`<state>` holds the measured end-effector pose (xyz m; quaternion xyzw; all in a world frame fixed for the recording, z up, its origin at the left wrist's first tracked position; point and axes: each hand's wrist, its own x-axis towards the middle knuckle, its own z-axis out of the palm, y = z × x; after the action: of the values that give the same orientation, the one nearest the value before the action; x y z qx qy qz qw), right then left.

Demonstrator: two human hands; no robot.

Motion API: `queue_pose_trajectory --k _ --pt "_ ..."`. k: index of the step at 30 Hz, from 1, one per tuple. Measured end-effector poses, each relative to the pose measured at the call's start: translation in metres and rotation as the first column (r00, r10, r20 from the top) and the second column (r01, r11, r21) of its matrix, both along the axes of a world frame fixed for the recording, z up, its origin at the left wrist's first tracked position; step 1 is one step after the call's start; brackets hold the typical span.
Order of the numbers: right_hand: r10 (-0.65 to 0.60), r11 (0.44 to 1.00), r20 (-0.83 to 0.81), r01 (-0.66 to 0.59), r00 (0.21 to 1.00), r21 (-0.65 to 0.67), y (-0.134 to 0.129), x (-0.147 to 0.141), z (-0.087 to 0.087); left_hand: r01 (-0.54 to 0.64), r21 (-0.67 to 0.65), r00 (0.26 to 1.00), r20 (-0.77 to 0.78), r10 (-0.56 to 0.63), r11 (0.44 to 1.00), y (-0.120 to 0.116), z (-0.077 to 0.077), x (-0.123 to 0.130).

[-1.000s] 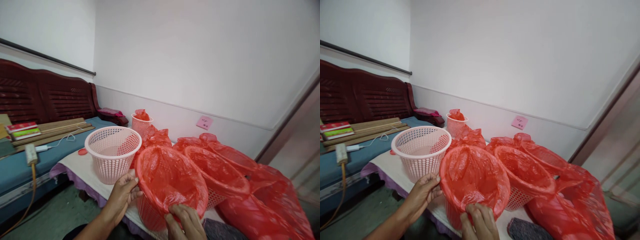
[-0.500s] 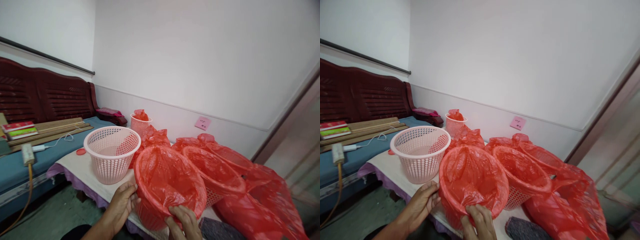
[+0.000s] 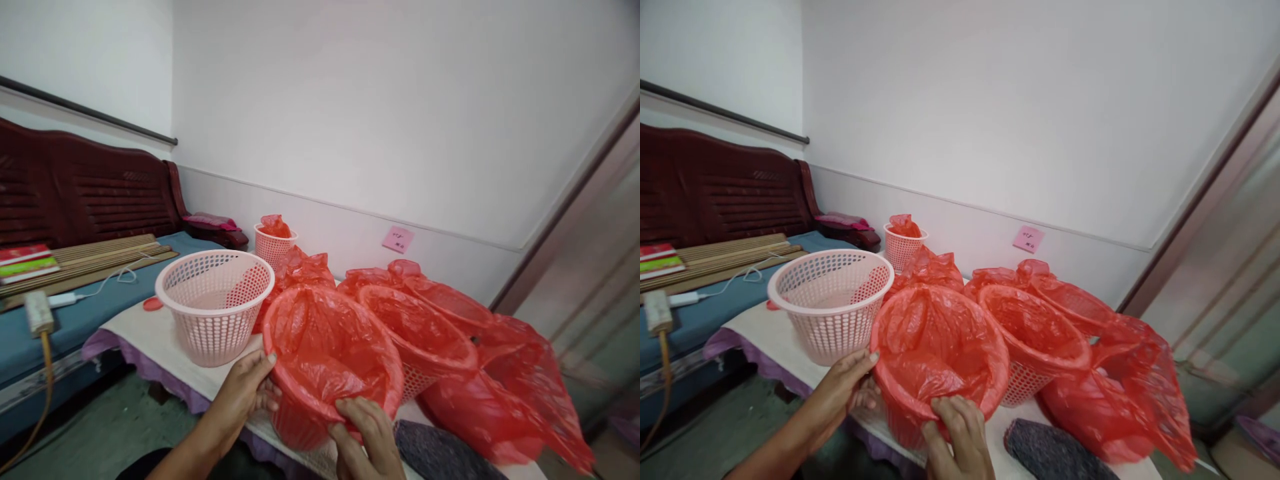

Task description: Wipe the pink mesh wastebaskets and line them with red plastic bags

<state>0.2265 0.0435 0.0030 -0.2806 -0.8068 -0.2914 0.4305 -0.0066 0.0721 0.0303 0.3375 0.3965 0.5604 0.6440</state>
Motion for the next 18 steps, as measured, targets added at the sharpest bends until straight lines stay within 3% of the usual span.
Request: queue_pose_trajectory --k 6,10,13,15,18 --pt "-0.131 0.99 -0.111 0.123 0.985 -0.07 -0.011 0.032 -0.003 0.079 0.026 0.997 0.026 -0.079 0.997 0.001 -0.001 -0.003" --pt "-0.134 0.95 -0.251 0.052 0.959 -0.309 -0.017 0.056 0.006 0.113 0.059 0.993 0.036 -0.116 0.992 -0.001 -0.002 -0.006" --pt "-0.251 0.797 -0.474 -0.097 0.844 -0.596 -0.013 0.064 0.016 0.101 0.058 0.994 0.024 -0.103 0.993 -0.001 -0.002 -0.005" --pt "-0.403 0.642 -0.644 -0.3 0.651 -0.705 -0.008 0.063 0.019 0.085 0.052 0.996 0.026 -0.086 0.995 -0.004 -0.002 -0.004" --pt "-0.542 0.439 -0.771 -0.67 0.334 -0.598 -0.001 0.056 0.015 0.078 0.067 0.996 0.036 -0.081 0.995 -0.014 -0.002 -0.004"
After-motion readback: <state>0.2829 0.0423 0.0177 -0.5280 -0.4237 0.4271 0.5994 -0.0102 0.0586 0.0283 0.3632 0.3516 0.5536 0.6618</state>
